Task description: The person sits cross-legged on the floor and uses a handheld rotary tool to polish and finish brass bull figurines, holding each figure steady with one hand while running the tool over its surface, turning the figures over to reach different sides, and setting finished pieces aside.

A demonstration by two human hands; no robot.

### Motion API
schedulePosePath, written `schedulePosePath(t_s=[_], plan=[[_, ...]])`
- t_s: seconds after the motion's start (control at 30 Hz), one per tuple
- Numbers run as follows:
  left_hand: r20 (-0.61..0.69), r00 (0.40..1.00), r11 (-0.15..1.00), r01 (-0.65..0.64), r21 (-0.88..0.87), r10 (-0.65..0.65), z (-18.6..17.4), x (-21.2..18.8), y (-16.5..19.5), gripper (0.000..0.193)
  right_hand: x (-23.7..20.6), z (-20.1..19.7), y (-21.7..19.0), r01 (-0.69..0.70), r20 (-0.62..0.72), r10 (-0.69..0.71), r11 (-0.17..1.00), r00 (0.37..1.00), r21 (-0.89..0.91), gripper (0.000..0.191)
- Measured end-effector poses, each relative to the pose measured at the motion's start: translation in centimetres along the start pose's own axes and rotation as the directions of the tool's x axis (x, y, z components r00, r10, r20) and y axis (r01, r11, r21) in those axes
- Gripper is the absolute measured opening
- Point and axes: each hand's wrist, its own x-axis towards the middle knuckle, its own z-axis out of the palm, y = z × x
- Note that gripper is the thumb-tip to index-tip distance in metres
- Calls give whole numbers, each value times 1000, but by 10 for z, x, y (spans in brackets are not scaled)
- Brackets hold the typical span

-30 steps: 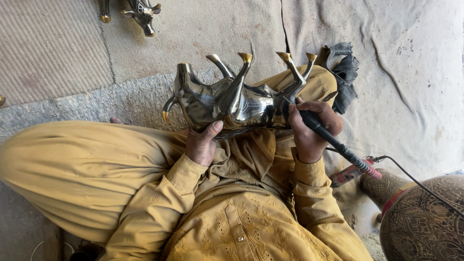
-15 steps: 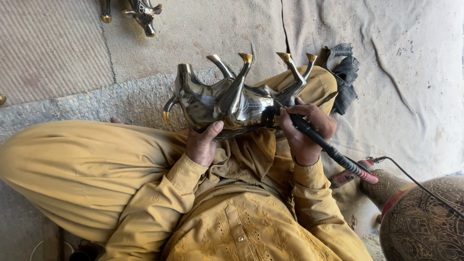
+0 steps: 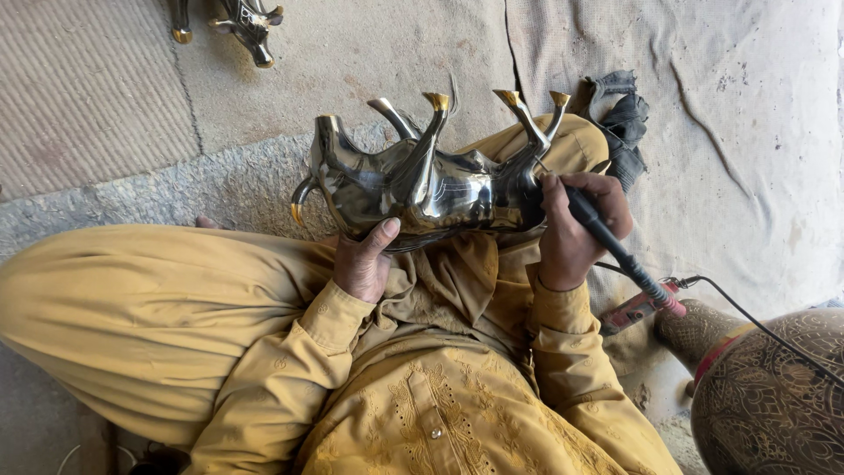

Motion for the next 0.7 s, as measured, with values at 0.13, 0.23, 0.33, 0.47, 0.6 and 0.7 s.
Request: schedulePosePath(t_s=[0.13,0.23,0.33,0.47,0.6,0.7], plan=[[10,1000,1000,-16,3,16,0,0,-1,48,2,3,2,-83,-23,85,993,996,86,14],[3,1000,1000,-20,-1,20,-2,0,-2,47,2,5,1,-78,-23,81,993,996,93,14],[-2,1000,1000,-16,1,16,-4,0,-3,46,2,6,0,-61,-25,64,992,998,106,15],[-1,1000,1000,6,-24,-6,-6,0,-4,46,3,4,-1,-72,-14,73,996,997,51,15],[-7,1000,1000,2,-29,-2,-6,0,-4,46,3,1,-1,-52,18,52,999,998,9,16],[-4,1000,1000,-2,-7,2,-5,1,-3,45,3,-1,1,-15,42,15,1000,999,-13,16]])
